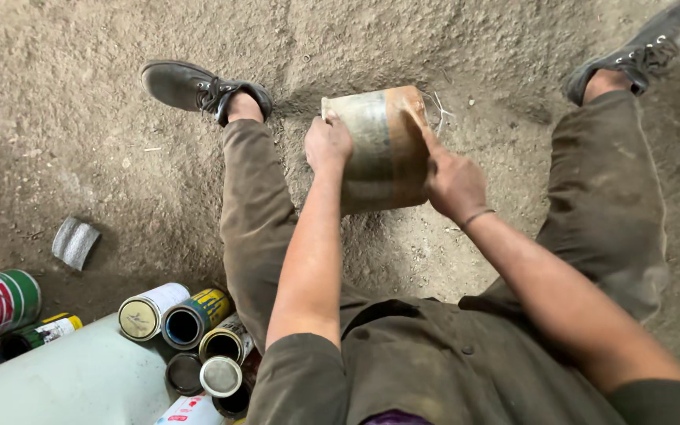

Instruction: The person sits on the ground and uses a flat metal scraper to remove residue from the exterior of a metal pot. They rotate the pot with one hand while scraping with the other, working around the circumference.

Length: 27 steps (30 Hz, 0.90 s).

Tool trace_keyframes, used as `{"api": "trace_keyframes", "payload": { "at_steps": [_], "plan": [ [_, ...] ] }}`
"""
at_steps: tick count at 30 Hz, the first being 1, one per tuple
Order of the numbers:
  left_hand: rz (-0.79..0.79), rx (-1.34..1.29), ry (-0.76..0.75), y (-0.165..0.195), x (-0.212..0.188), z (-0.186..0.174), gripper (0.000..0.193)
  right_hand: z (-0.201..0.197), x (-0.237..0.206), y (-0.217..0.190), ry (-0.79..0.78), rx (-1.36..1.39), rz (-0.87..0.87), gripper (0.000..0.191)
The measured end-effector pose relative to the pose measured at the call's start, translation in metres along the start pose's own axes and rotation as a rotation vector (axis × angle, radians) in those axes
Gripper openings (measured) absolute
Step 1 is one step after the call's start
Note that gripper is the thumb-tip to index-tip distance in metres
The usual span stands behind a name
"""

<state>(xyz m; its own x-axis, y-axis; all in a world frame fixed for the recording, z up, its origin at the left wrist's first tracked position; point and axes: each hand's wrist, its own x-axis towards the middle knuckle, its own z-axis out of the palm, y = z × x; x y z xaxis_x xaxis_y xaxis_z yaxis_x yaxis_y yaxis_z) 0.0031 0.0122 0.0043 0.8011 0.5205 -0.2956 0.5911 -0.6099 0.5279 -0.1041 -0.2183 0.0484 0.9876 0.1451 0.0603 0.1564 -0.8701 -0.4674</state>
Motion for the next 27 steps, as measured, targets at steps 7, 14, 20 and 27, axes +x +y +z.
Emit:
{"api": "trace_keyframes", "payload": {
  "at_steps": [7, 14, 20, 27],
  "plan": [
    [-0.036, 0.024, -0.042, 0.009, 0.008, -0.001, 0.049, 0.003, -0.021, -0.010, -0.151, -0.020, 0.053, 0.050],
    [-0.019, 0.041, -0.057, 0.013, 0.017, -0.002, 0.048, 0.009, -0.011, -0.010, -0.142, 0.051, 0.126, 0.050],
    [-0.004, 0.068, -0.046, 0.014, 0.018, 0.000, 0.049, 0.015, -0.014, -0.009, -0.143, 0.145, 0.124, 0.050],
    [0.004, 0.048, -0.047, 0.014, 0.018, -0.001, 0.048, 0.018, -0.015, -0.012, -0.133, 0.271, 0.139, 0.054]
  ]
}}
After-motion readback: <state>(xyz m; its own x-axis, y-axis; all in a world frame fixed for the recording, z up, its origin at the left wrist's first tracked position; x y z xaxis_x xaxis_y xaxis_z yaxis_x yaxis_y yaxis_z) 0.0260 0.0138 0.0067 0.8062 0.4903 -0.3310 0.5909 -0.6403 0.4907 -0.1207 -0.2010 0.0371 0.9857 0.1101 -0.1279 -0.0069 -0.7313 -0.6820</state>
